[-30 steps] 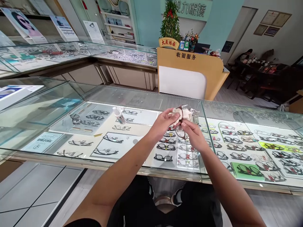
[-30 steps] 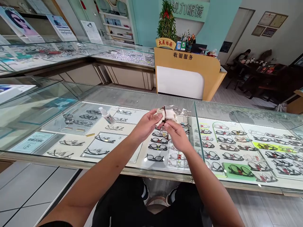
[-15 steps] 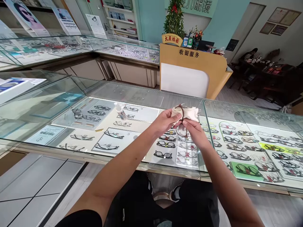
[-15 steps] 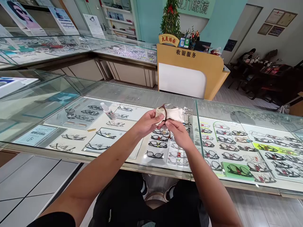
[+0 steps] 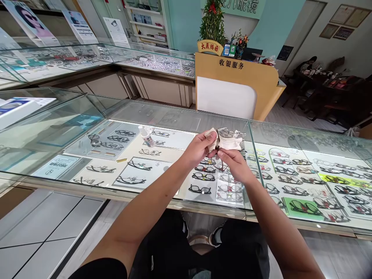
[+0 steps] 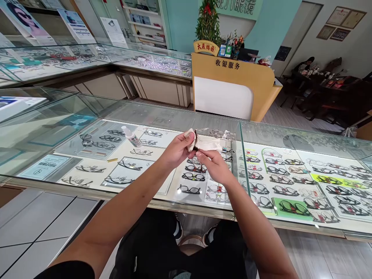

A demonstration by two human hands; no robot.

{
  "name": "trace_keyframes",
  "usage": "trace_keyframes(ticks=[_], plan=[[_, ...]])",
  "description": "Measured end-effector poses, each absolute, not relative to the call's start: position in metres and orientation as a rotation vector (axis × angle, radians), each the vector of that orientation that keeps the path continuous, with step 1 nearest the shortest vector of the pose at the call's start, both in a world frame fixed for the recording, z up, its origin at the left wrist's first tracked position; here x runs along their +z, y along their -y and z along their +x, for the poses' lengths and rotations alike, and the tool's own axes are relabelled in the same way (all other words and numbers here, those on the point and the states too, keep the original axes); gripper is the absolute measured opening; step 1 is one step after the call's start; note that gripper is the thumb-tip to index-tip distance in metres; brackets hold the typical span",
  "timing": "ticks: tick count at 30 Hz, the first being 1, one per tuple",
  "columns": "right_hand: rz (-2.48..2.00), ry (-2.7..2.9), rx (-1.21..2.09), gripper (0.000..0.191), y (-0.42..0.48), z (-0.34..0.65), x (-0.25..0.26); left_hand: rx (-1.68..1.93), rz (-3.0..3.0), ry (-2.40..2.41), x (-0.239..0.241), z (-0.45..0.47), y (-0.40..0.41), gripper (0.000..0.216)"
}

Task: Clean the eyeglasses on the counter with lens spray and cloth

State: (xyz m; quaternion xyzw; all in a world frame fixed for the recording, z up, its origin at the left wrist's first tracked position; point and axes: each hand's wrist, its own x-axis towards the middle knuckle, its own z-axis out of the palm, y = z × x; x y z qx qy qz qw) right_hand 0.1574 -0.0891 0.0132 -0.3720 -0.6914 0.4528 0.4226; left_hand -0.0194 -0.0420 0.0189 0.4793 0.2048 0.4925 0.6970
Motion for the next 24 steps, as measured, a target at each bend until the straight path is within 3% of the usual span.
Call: trace_keyframes(ticks=[4,9,18,24], plan=[[-0.929,1.649,1.111,0.048,0.089,0.161,0.018,1.075,1.05,-0.423,0.025,-0.026,0.041,0.045],[-0.917,1.612,1.145,0.046,0.089,0.163,0.018,1.012,1.079,-0.4,0.032,-0.029,0.045,0.059],[-0.863,1.589,1.176,0.047,0.087,0.164,0.014,0.988,1.108,-0.382,0.024,-0.026,0.042,0.042],[-0.933,1.654,1.104,0.052,0.087,0.159,0.011,1.09,1.172,-0.44,0.019,-0.017,0.045,0.047]])
